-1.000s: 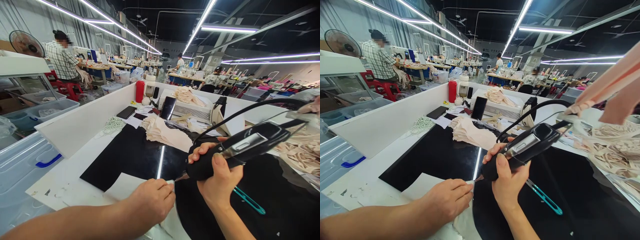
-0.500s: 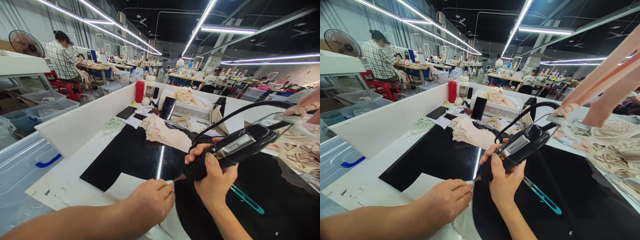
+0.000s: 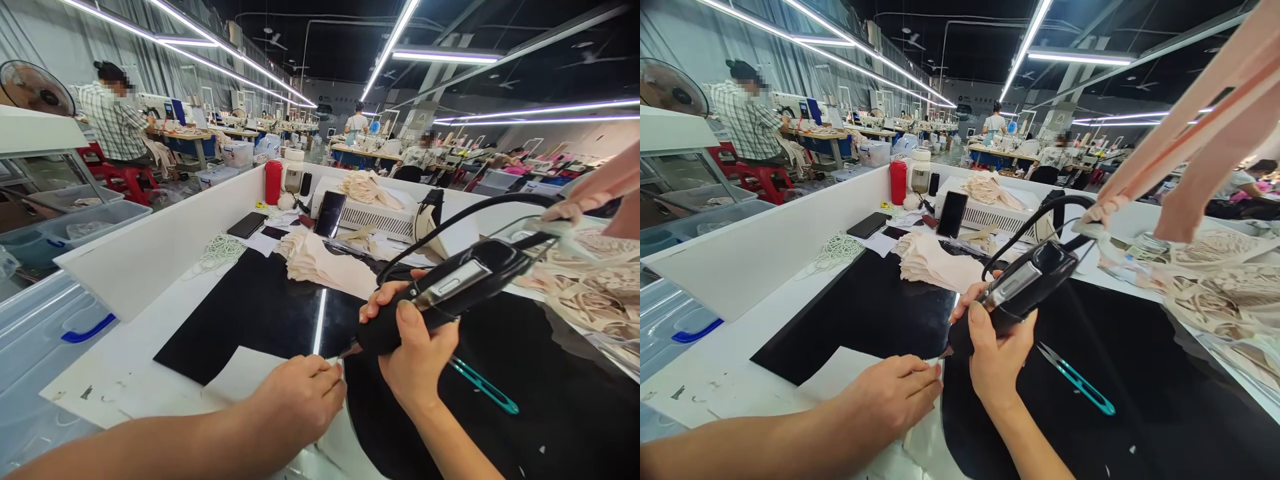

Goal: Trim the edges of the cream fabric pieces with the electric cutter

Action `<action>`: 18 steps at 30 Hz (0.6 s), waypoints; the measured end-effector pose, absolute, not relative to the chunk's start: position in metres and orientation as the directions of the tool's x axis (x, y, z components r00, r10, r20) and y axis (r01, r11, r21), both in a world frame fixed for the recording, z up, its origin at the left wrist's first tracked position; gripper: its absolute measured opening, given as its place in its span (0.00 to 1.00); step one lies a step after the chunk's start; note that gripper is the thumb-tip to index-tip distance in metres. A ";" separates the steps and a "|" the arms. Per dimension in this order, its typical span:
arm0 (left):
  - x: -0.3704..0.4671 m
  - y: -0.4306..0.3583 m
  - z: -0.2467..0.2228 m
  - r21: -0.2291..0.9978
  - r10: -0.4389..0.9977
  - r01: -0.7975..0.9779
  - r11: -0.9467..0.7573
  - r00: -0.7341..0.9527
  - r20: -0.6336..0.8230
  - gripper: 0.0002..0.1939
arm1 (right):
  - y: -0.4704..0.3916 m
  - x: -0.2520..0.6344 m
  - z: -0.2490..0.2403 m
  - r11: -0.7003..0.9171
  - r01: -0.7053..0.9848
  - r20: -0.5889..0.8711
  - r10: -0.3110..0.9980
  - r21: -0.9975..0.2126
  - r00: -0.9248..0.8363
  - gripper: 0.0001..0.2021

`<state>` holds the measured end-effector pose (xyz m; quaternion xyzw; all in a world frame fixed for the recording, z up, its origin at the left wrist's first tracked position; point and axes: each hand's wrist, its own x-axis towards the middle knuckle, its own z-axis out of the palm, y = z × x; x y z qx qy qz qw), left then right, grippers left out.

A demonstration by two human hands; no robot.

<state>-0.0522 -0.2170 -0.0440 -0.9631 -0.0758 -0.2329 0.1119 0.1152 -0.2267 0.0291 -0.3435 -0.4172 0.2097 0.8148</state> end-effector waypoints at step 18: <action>-0.043 -0.212 -0.056 -0.229 0.051 0.208 -0.951 0.835 0.548 0.06 | -0.229 0.108 0.031 0.603 -0.120 0.429 0.680 -0.789 0.595 0.22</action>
